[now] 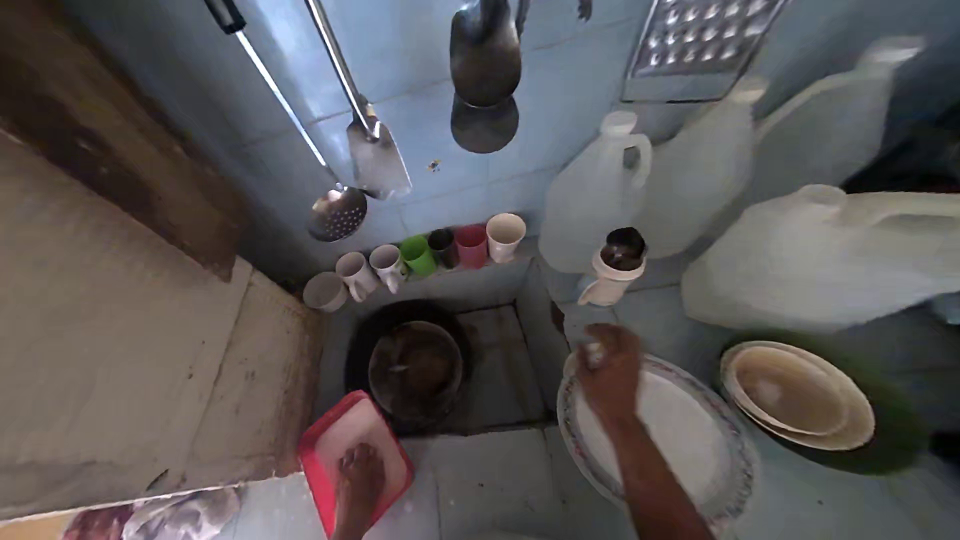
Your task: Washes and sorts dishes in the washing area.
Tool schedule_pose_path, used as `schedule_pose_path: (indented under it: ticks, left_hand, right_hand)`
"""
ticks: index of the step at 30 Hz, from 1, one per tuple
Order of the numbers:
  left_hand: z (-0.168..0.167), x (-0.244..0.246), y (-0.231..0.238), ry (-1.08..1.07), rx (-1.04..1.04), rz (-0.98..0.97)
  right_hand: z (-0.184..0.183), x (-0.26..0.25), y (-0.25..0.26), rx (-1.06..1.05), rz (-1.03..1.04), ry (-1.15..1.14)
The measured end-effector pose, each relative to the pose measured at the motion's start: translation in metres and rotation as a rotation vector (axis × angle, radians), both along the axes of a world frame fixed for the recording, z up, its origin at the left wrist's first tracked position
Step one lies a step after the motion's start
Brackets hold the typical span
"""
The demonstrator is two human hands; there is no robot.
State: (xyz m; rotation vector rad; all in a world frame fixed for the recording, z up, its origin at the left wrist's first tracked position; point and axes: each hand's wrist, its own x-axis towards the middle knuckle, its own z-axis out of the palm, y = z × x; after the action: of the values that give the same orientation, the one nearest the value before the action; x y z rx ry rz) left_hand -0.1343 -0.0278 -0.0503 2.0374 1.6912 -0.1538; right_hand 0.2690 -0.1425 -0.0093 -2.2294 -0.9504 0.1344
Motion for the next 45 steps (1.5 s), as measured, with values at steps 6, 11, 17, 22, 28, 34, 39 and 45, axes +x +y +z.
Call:
schedule_pose_path:
  ticks: [6, 11, 17, 22, 28, 34, 39, 45]
  left_hand:
    - [0.006, 0.010, 0.005, 0.137, -0.074, 0.016]
    - [0.007, 0.007, 0.003, 0.152, -0.074, -0.073]
    - [0.004, 0.003, 0.005, 0.099, -0.089, -0.050]
    - [0.006, 0.004, 0.004, 0.044, -0.098, 0.004]
    - [0.005, 0.006, 0.003, 0.015, -0.087, 0.061]
    - [0.007, 0.008, -0.006, 0.048, 0.065, 0.226]
    - [0.002, -0.016, -0.003, -0.261, 0.081, 0.224]
    - [0.074, 0.026, -0.011, -0.819, 0.681, 0.050]
  right_hand:
    - [-0.053, -0.127, 0.115, -0.590, 0.875, 0.186]
    - [-0.113, -0.174, 0.169, -0.609, 0.768, 0.277]
    - [-0.143, -0.182, 0.226, -0.449, 0.582, 0.238]
    - [-0.158, -0.191, 0.212, -0.664, 0.818, 0.309]
    - [-0.083, -0.179, 0.193, -0.684, 0.963, 0.185]
    - [-0.040, -0.134, 0.176, 0.065, 0.269, 1.134]
    - [0.017, -0.146, 0.116, 0.470, 0.406, 1.477]
    - [0.047, -0.202, 0.079, 0.403, 0.687, 1.416]
